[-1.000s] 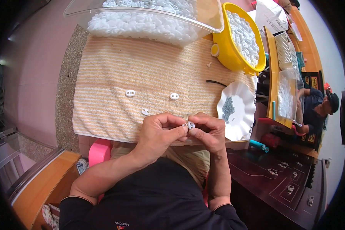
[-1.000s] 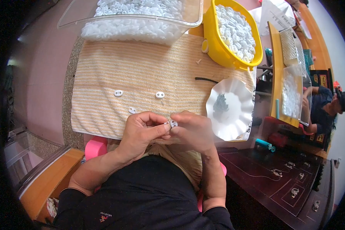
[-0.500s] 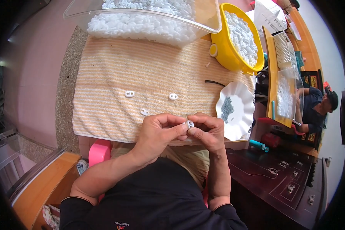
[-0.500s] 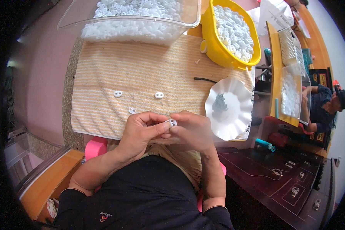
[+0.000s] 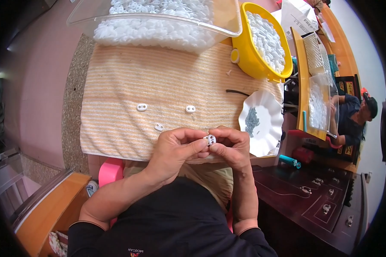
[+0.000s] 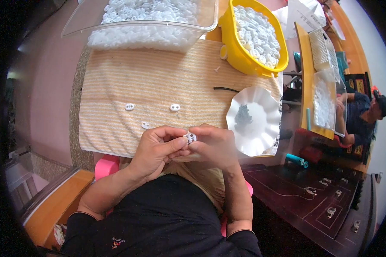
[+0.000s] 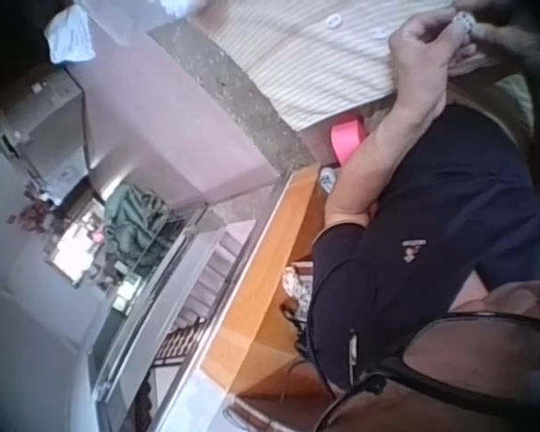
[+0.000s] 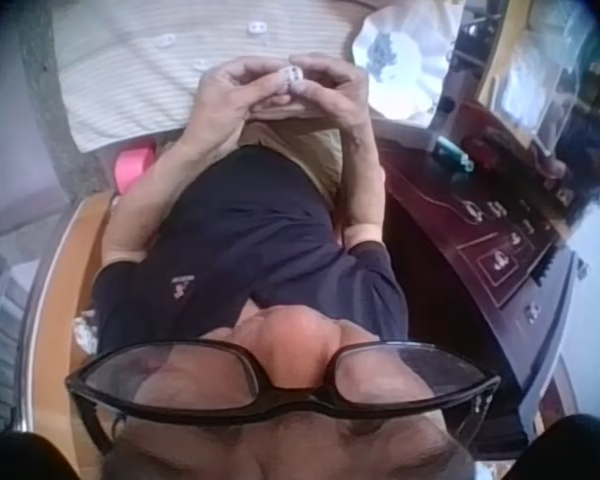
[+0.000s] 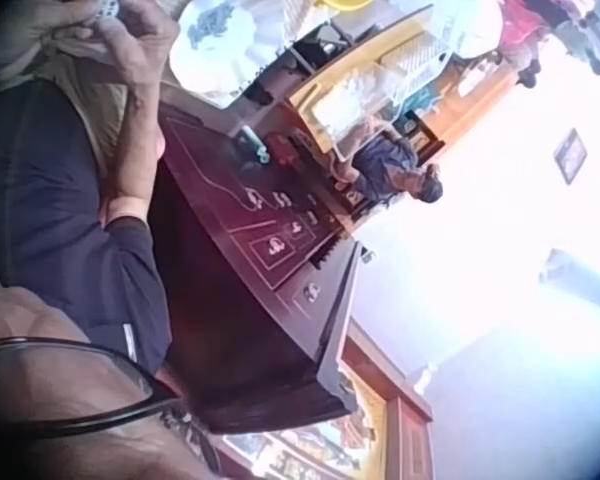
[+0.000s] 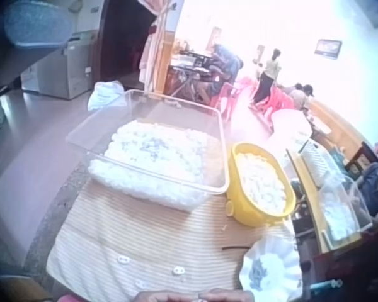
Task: Assembling small white plastic components by hand at a workbench.
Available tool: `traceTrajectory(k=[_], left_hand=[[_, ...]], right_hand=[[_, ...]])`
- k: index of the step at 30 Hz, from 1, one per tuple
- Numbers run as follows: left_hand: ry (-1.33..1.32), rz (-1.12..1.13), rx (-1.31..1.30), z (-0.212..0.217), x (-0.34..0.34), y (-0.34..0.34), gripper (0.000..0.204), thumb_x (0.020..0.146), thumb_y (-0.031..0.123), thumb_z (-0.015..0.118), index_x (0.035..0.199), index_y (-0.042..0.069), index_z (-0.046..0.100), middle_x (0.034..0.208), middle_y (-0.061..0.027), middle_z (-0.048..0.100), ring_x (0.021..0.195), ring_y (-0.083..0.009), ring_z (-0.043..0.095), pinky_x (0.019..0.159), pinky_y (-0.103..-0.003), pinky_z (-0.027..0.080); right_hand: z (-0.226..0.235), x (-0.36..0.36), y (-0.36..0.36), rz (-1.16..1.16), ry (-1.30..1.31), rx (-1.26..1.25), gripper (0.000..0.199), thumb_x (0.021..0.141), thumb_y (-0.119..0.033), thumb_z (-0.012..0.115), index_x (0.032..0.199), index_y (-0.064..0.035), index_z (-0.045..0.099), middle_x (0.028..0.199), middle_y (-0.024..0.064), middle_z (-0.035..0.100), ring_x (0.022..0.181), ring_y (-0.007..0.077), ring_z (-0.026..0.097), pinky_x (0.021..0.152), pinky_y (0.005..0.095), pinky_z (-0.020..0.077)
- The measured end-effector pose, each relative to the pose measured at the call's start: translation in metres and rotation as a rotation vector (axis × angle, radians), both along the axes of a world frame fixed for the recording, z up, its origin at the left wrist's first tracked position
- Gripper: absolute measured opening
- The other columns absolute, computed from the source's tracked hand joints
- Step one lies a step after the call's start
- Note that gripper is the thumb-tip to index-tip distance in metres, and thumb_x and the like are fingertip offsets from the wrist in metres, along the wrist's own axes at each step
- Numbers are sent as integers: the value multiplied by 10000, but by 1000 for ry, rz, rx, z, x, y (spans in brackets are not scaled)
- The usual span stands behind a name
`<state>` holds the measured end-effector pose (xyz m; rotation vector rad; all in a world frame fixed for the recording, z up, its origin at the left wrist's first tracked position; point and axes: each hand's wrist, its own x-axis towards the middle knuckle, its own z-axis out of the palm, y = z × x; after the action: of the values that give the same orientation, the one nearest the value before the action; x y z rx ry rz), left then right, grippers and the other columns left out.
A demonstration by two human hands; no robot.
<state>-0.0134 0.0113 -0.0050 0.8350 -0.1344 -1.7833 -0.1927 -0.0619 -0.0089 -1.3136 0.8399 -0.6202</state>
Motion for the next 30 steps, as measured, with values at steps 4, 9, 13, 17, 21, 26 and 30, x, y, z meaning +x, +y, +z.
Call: traceTrajectory(k=[4, 9, 13, 17, 21, 26, 30], left_hand=[[26, 1, 20, 2, -1, -1, 155, 877, 35, 630, 1023, -13, 614, 917, -117, 675, 758, -148, 663, 703, -252, 574], [25, -10, 12, 1, 0, 0, 138, 875, 35, 632, 1002, -14, 610, 911, -120, 674, 754, -158, 666, 696, -258, 577], [43, -20, 17, 1, 0, 0, 149, 873, 57, 647, 1000, -17, 625, 879, -93, 671, 748, -136, 660, 698, -243, 571], [61, -18, 18, 1, 0, -1, 142, 873, 62, 648, 993, -11, 626, 870, -92, 672, 747, -140, 661, 693, -246, 572], [90, -27, 7, 0, 0, 0, 136, 872, 70, 651, 982, -5, 622, 859, -88, 667, 744, -144, 659, 704, -250, 573], [107, -56, -2, 1, 1, -2, 131, 870, 77, 655, 965, 4, 601, 856, -80, 656, 746, -147, 658, 710, -253, 572], [132, -52, -11, 2, 1, -2, 126, 867, 86, 664, 930, 22, 576, 849, -71, 646, 755, -145, 657, 691, -244, 563]], right_hand=[[-2, -3, -1, 41, 9, -78, 303, 775, 68, 693, 1071, 65, 628, 956, 129, 651, 869, 167, 640, 769, 259, 515], [-1, 0, 2, 28, -38, -55, 307, 772, 63, 698, 1071, 67, 628, 953, 135, 651, 859, 171, 642, 761, 259, 517], [0, 0, 3, 18, -69, -30, 313, 770, 55, 705, 1074, 67, 630, 954, 136, 651, 853, 170, 642, 753, 258, 516], [0, 0, 3, 18, -105, -16, 312, 770, 47, 710, 1072, 65, 632, 951, 134, 651, 852, 169, 642, 748, 254, 513], [-1, 0, 2, 23, -143, -6, 313, 771, 31, 717, 1070, 65, 633, 941, 127, 648, 836, 163, 637, 733, 249, 507], [-3, 2, 3, 24, -152, -35, 310, 772, 8, 725, 1067, 53, 641, 929, 121, 641, 820, 152, 620, 712, 241, 491], [-3, 4, 3, 16, -204, -54, 300, 770, -10, 731, 1056, 31, 651, 912, 105, 627, 809, 146, 598, 710, 244, 483]])
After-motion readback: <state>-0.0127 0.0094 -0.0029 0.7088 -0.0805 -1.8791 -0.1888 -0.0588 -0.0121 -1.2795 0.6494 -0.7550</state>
